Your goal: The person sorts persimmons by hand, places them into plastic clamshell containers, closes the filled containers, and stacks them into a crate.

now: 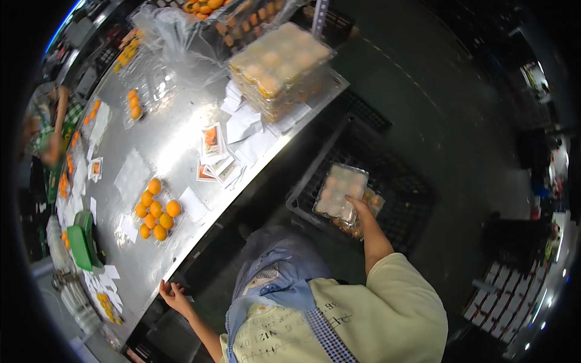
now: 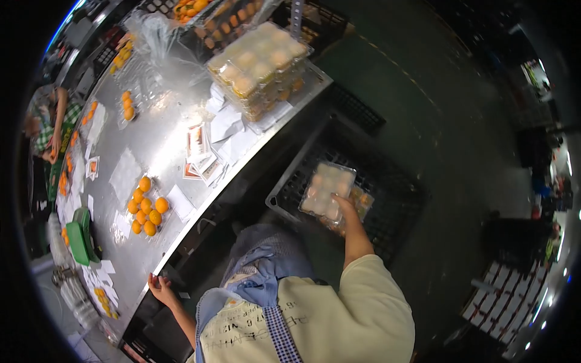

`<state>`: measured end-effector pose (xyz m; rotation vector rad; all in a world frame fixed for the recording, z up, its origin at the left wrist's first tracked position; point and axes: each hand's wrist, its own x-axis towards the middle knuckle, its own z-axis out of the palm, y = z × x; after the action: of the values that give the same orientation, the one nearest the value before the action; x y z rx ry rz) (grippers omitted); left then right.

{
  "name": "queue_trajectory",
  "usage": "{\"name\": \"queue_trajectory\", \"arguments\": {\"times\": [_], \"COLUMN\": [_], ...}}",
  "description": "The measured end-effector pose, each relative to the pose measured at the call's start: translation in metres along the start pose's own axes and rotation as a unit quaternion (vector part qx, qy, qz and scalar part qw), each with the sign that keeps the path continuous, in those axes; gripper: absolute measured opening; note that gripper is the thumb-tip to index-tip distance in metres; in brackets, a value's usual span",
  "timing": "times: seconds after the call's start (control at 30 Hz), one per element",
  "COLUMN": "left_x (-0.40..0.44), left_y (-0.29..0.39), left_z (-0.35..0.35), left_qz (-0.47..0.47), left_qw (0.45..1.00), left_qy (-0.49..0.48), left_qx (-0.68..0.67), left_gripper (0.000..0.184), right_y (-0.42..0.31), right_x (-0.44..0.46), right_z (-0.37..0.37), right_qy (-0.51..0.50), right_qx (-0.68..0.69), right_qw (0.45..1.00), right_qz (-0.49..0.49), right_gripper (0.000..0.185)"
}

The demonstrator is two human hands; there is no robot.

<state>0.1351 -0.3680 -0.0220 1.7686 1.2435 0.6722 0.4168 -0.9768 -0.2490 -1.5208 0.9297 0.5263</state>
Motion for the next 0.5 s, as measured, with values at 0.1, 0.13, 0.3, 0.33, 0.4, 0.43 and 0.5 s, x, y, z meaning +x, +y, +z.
{"name": "queue_trajectory", "arguments": {"times": [0.1, 0.13, 0.3, 0.33, 0.4, 0.43, 0.5], "left_x": [-0.027, -0.034, -0.058, -0.061, -0.060, -0.061, -0.057], "left_y": [-0.004, -0.004, 0.016, 0.019, 0.025, 0.030, 0.020], "left_z": [-0.009, -0.010, 0.001, 0.002, -0.003, -0.006, -0.020], "left_qz": [-0.030, -0.030, -0.038, -0.030, -0.011, -0.008, -0.009], "left_qw": [0.999, 0.999, 0.998, 0.997, 0.996, 0.996, 0.995], "left_qy": [-0.021, -0.021, -0.057, -0.065, -0.084, -0.091, -0.099], "left_qx": [-0.007, 0.000, -0.007, -0.001, 0.012, 0.005, 0.006], "left_gripper": [0.030, 0.028, 0.023, 0.022, 0.021, 0.021, 0.021], "right_y": [-0.020, -0.034, -0.024, -0.030, -0.040, -0.081, -0.060], "right_x": [-0.014, -0.026, -0.021, -0.022, -0.038, -0.097, -0.061], "right_z": [0.008, 0.017, 0.032, 0.029, 0.029, 0.035, -0.005], "right_qy": [-0.098, -0.070, 0.017, 0.027, 0.047, 0.054, 0.063], "right_qx": [0.070, 0.035, 0.005, 0.006, 0.016, 0.030, 0.054], "right_qw": [0.989, 0.993, 1.000, 0.999, 0.995, 0.994, 0.983], "right_qz": [0.081, 0.091, -0.023, -0.044, -0.086, -0.091, -0.161], "right_gripper": [0.080, 0.080, 0.075, 0.073, 0.068, 0.059, 0.049]}}
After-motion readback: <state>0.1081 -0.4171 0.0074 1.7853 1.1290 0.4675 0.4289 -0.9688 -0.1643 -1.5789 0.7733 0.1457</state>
